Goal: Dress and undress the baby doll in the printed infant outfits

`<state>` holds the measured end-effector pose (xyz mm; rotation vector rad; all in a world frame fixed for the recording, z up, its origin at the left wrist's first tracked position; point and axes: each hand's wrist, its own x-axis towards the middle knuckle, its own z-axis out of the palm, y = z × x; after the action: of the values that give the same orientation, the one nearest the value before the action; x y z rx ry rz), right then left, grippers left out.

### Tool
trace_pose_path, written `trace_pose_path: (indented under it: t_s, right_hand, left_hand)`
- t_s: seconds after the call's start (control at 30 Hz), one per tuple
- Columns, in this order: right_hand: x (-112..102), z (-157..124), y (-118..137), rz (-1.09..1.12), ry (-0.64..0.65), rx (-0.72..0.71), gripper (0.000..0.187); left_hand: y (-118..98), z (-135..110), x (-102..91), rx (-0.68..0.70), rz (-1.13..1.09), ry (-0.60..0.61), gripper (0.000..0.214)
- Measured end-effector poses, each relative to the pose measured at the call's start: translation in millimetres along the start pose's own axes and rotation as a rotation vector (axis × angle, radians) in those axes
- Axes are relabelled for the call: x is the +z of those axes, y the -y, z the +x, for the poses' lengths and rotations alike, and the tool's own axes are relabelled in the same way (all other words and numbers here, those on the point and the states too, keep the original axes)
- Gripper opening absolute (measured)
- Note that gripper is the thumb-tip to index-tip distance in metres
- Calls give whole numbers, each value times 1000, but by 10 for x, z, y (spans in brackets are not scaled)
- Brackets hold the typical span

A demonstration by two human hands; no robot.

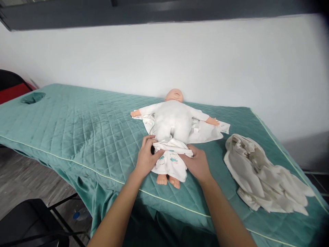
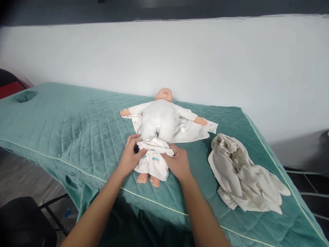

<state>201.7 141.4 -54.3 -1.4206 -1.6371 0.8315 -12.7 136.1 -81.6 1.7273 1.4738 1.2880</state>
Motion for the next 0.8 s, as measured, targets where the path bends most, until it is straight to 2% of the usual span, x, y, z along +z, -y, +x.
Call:
trace_pose_path:
  t_s: [0.17,0.43,0.57,0.7,0.8]
  right_hand:
    - [-2,29,-33,31,35,14,35]
    - [17,52,31,-49,-29,57,31]
    - [31,66,31,-106,-63,21,29]
    - [45,86,4,-135,-110,-1,17]
    - [46,93,-17,-131,-137,-3,19]
  left_hand:
    - [0,5,-3,13,-7,-21,29]
    - [-25,9,-34,10,8,-14,17]
    - [-74,-81,-41,3,33,-12,19]
    - [-92,-200,-41,2,56,-21,21]
    - [-69,-254,-60,16,44,9,23]
